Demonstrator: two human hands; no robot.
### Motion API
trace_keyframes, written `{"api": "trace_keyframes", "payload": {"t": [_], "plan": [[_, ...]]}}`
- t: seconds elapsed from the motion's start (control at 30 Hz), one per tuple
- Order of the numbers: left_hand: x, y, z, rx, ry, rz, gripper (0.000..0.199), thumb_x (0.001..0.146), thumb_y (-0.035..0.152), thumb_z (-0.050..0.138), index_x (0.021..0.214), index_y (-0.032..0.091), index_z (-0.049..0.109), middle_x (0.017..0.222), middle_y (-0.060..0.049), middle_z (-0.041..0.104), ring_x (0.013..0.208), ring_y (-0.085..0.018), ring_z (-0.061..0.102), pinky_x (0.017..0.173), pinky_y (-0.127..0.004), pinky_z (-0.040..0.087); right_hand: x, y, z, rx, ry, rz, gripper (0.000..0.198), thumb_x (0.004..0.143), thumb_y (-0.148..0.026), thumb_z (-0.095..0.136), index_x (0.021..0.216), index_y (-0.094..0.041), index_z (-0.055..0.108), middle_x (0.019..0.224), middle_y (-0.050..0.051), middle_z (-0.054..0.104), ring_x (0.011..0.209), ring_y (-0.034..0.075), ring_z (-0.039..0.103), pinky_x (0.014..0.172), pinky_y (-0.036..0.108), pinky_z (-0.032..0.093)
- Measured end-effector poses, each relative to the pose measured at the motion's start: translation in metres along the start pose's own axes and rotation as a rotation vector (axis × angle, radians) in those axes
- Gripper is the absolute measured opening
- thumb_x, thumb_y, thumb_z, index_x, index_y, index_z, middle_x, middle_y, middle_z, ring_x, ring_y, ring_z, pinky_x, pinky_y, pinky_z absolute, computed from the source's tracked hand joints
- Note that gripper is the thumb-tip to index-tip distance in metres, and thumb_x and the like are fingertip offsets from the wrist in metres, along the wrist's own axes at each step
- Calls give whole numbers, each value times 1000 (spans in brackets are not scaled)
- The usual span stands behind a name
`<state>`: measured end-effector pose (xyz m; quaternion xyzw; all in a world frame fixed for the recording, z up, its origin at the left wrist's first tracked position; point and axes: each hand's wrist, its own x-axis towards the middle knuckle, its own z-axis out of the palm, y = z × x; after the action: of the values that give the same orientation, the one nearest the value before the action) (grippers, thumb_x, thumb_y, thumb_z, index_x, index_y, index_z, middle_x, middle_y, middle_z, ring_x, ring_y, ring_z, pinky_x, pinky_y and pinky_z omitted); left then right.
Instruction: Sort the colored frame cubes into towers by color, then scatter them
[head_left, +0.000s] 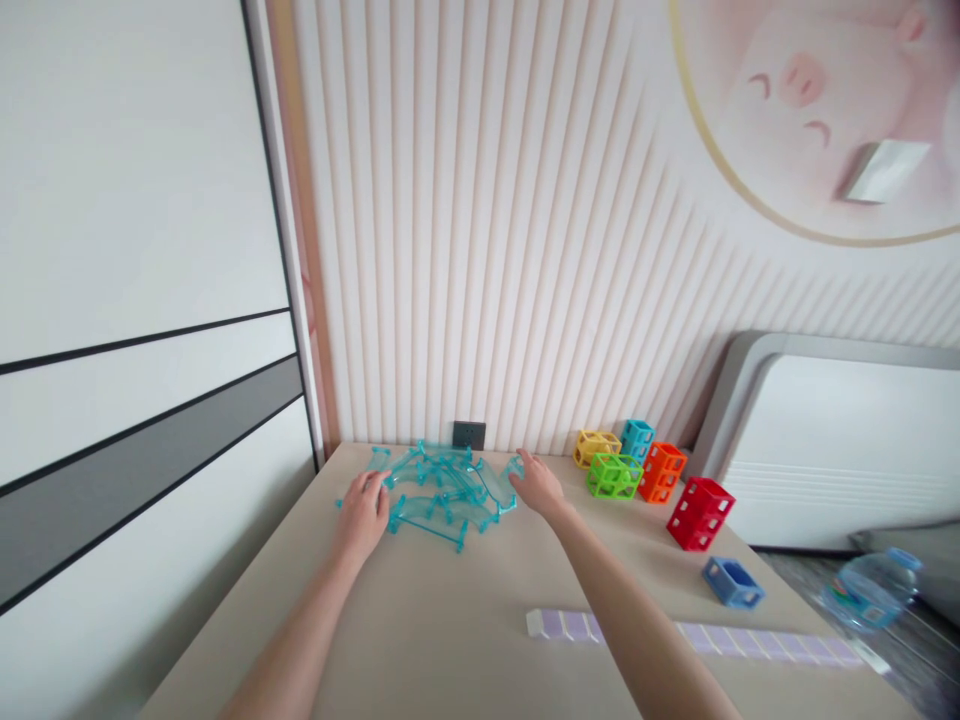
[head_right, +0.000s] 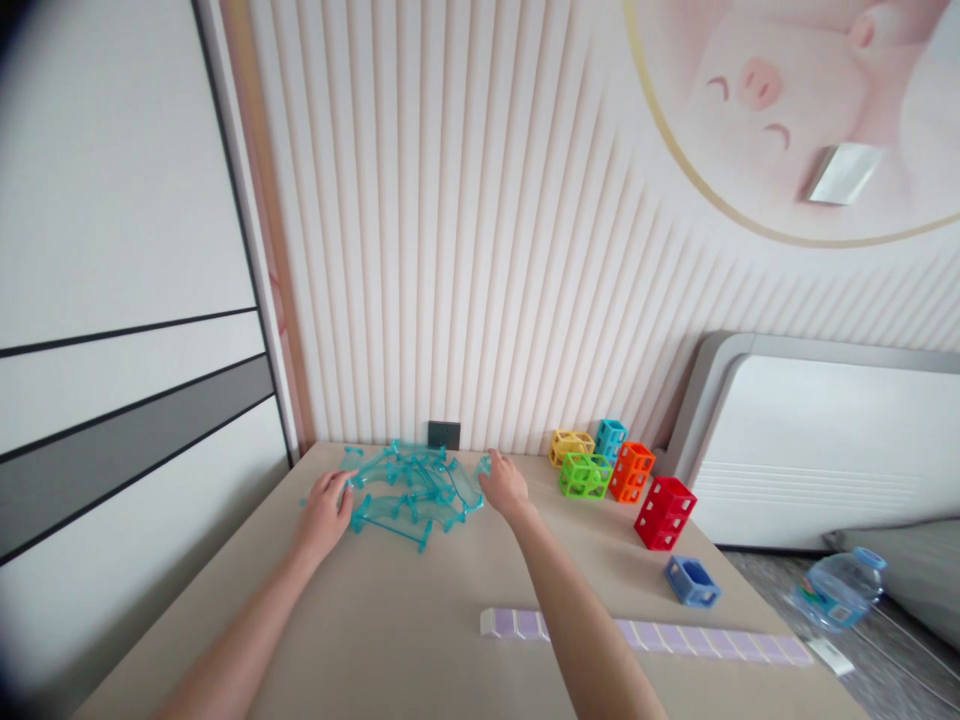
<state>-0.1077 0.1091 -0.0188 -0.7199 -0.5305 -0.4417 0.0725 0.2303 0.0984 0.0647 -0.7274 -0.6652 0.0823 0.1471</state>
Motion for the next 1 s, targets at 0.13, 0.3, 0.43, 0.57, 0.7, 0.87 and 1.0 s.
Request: {"api": "trace_keyframes", "payload": {"t": [0.13,0.3,0.43,0.57,0.7,0.87,1.0], "plan": [[0,2,0,-1,-12,-13,31,95,23,42,113,20,67,106,-11,65,105,-29,64,96,-46,55,6,-28,8,23,1,-141,59,96,-31,55,152,-16,40,141,17,61,129,28,58,101,35,43],[0,4,-2,-4,-30,-15,31,94,22,43,113,22,67,107,-11,65,106,-29,65,96,-46,55,14,-76,17,24,-37,-335,66,92,-42,65,152,-26,41,145,10,59,132,25,55,103,33,42],[0,5,-3,-13,-44,6,31,93,21,43,111,21,68,107,-10,66,103,-27,67,95,-44,56,11,-88,21,-36,10,-334,68,92,-46,65,152,-24,41,139,14,61,127,29,57,101,38,43],[1,6,-3,-15,-33,8,31,93,19,43,109,21,69,106,-11,65,104,-29,66,94,-44,56,3,-47,12,-115,115,-233,47,98,-38,55,143,-24,53,134,12,64,125,28,57,102,38,41],[4,12,-11,-4,0,9,34,90,13,43,112,20,68,107,-13,64,105,-31,65,97,-49,54,-8,23,-10,-201,303,18,45,98,-23,47,142,-16,53,144,20,54,134,33,46,109,44,34],[0,47,-21,-23,-19,127,43,89,7,43,121,23,67,121,-13,64,117,-32,61,105,-51,48,-23,93,-25,-239,498,325,52,97,-24,46,146,-5,46,151,31,40,146,44,28,111,58,27],[-10,87,-15,-93,-83,320,46,93,8,41,127,25,66,123,-12,65,118,-29,61,105,-48,49,-29,115,-22,-209,533,388,50,96,-31,50,141,-9,53,142,28,49,142,45,35,108,59,32]]}}
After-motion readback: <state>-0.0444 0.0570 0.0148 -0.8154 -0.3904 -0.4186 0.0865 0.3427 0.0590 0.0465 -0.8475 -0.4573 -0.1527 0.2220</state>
